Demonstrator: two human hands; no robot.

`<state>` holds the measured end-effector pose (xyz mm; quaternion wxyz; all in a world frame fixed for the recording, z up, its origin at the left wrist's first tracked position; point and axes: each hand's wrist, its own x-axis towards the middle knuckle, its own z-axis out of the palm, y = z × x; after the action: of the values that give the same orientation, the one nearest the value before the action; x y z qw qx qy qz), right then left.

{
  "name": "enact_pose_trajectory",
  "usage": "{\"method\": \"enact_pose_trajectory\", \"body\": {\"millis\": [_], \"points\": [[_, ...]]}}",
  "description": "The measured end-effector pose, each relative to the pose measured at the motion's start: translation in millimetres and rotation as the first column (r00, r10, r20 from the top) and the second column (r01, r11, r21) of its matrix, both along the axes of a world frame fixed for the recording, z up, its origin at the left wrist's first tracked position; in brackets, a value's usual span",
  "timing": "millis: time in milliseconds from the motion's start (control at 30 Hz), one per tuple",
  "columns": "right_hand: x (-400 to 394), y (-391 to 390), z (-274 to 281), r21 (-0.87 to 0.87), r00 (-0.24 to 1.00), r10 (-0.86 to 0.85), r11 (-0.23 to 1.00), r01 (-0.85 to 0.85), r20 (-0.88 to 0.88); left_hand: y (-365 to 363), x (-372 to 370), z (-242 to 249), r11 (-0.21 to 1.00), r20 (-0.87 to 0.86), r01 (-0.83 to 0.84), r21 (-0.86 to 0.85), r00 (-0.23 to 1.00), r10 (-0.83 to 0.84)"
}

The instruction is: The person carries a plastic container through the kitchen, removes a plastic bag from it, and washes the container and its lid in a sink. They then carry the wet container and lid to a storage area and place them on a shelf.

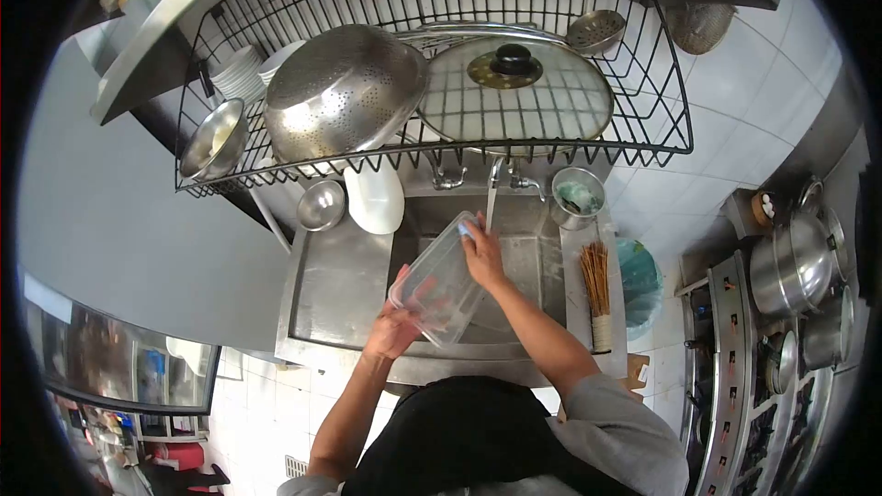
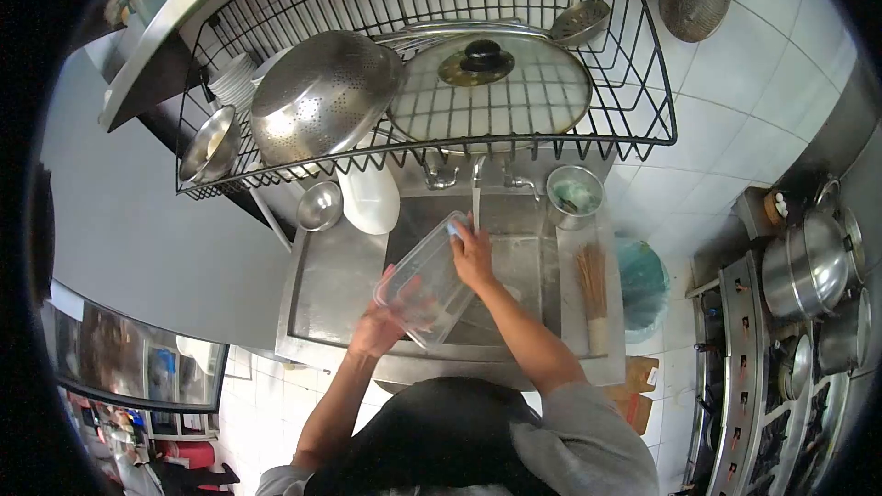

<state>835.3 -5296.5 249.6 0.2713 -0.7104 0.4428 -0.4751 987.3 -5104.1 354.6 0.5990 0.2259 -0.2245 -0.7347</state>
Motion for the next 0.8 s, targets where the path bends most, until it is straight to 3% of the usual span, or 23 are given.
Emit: {"method": "enact_pose_trajectory", "body": {"millis": [67,133,200,267,333,367,400,433,467,500,533,567,600,633,667,733,767,800], "points": [[27.2,43.9,12.0,-0.081,0.991,0.133,0.988,-0.135,-0.032,-12.7,7.1,-25.0,0.999,-0.004,-0.05,-0.004,0.999,0.05],[41.1,89.2,32.8,-0.156,0.977,0.207,0.965,-0.212,-0.049,-27.1,29.8,-70.1,0.979,0.192,-0.199,-0.04,0.96,0.203],[42.8,113.8,67.6,-0.234,0.919,0.375,0.889,-0.394,-0.122,-15.0,31.5,-34.7,0.981,0.27,-0.186,-0.055,0.943,0.194],[49.1,75.9,41.0,-0.209,0.962,0.262,0.939,-0.273,-0.081,8.4,34.4,-8.9,0.992,0.118,-0.118,0.052,0.987,0.111],[41.1,20.9,9.5,-0.208,0.99,0.093,0.971,-0.115,-0.109,22.4,41.1,0.2,0.991,0.098,-0.127,0.032,0.987,0.124],[26.4,-2.0,10.4,-0.113,0.979,0.099,0.986,-0.121,-0.179,28.2,44.7,-1.5,0.996,0.094,-0.088,0.0,0.992,0.087],[21.5,-19.5,-10.3,0.019,0.996,0.046,0.999,-0.045,-0.075,35.9,55.7,-3.2,0.996,0.106,-0.084,-0.044,0.99,0.088],[10.5,-33.3,-13.2,0.201,0.997,0.055,0.979,-0.042,-0.062,38.8,67.9,-24.2,0.996,-0.07,-0.078,-0.046,0.995,0.074],[0.8,-70.0,-56.1,0.185,0.997,0.076,0.98,-0.071,-0.022,41.9,73.4,-14.3,0.995,0.098,-0.078,-0.062,0.992,0.084],[1.7,-57.0,-8.8,0.668,0.852,-0.075,0.658,-0.348,0.518,42.7,77.6,-11.7,0.945,0.146,-0.02,-0.326,0.987,0.071],[-5.6,-53.8,15.0,0.519,0.547,-0.029,0.362,-0.774,0.836,39.5,82.8,-18.7,0.988,0.042,-0.085,-0.127,0.995,0.091],[-7.4,-50.5,21.9,0.542,0.574,0.012,0.313,-0.78,0.819,38.3,83.1,-18.2,0.989,0.06,-0.148,-0.028,0.987,0.149],[-15.1,-60.1,-3.0,0.625,0.668,0.064,0.297,-0.722,0.741,36.1,89.8,-27.6,0.984,-0.03,-0.178,-0.018,0.984,0.177],[-19.0,-39.7,23.5,0.603,0.701,0.179,0.394,-0.694,0.69,30.2,97.0,-42.5,0.983,-0.126,-0.181,-0.007,0.976,0.179],[-31.4,-51.2,4.5,0.635,0.715,0.189,0.348,-0.69,0.674,18.4,98.9,-68.2,0.977,-0.131,-0.213,-0.025,0.969,0.208],[-33.5,-62.5,1.2,0.666,0.726,0.207,0.296,-0.685,0.656,4.4,107.1,-114.3,0.931,0.27,-0.354,0.083,0.908,0.321],[-34.4,-45.9,36.1,0.593,0.693,0.3,0.363,-0.719,0.656,-0.3,100.7,-114.0,0.906,0.647,-0.422,0.025,0.698,0.308],[-35.2,-29.6,66.6,0.507,0.656,0.386,0.424,-0.75,0.648,-7.0,89.9,-105.7,0.888,0.905,-0.455,-0.057,0.352,0.238]]}}
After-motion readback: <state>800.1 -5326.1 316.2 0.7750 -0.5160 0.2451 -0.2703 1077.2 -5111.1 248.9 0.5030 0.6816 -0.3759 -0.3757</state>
